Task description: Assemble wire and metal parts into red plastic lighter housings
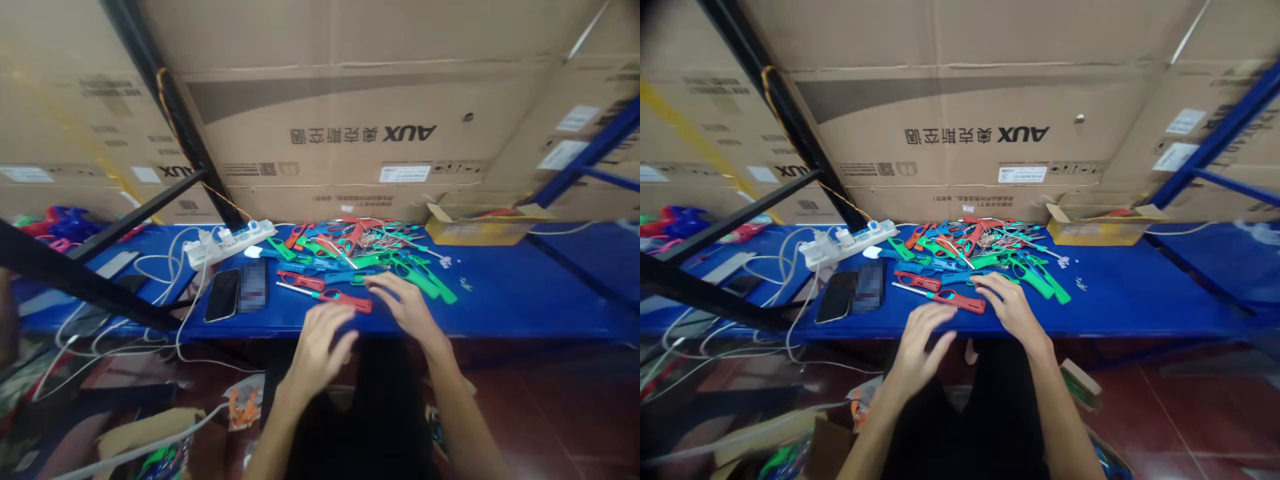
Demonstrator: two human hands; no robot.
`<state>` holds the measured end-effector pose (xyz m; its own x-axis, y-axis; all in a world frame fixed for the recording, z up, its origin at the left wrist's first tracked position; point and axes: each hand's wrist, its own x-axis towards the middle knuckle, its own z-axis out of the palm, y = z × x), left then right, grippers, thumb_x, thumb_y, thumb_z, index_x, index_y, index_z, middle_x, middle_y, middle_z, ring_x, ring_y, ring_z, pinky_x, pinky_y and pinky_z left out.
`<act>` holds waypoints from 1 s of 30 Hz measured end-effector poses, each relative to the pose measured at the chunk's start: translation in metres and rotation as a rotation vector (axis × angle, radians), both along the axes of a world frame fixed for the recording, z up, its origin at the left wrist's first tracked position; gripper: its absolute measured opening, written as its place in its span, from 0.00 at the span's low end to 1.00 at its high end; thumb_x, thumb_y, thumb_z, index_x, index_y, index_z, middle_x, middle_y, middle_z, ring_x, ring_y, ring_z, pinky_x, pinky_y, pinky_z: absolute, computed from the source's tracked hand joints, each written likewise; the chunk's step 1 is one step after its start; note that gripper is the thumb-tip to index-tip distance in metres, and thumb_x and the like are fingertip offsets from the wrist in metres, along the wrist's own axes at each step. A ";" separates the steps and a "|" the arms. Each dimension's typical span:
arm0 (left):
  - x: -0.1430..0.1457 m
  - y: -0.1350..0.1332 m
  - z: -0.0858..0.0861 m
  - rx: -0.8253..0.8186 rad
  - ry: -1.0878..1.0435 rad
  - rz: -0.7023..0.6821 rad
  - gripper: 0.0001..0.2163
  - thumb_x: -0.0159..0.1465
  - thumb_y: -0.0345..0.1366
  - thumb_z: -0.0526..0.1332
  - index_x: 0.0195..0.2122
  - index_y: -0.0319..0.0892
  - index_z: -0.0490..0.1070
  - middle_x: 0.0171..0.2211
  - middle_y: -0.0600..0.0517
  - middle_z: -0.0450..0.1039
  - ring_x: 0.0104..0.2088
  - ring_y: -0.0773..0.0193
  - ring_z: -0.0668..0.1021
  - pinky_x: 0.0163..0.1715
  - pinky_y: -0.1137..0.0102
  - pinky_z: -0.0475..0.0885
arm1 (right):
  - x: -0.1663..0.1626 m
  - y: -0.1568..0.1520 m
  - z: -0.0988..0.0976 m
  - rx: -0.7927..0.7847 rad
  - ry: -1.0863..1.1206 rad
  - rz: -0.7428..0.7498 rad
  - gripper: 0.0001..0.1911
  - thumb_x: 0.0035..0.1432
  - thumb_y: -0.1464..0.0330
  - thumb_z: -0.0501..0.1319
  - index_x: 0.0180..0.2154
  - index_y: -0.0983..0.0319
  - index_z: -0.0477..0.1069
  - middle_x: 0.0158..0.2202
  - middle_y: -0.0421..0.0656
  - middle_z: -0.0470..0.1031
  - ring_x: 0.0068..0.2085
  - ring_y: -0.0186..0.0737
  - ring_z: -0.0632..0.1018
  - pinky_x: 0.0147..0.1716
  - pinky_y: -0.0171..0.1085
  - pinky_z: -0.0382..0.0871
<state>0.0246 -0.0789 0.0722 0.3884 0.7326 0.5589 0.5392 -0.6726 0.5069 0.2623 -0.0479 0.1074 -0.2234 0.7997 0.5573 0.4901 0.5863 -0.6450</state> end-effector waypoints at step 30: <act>0.014 0.053 -0.046 -0.076 0.209 0.068 0.15 0.71 0.40 0.62 0.56 0.44 0.74 0.52 0.46 0.77 0.52 0.54 0.77 0.51 0.58 0.72 | -0.008 0.000 -0.025 0.035 0.020 -0.114 0.25 0.71 0.74 0.54 0.66 0.52 0.65 0.54 0.44 0.78 0.54 0.40 0.79 0.55 0.38 0.74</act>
<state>0.0387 -0.0254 0.0261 0.4381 0.7982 0.4135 0.6804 -0.5951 0.4278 0.2544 -0.0483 0.0822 -0.1209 0.7995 0.5883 0.5421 0.5497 -0.6356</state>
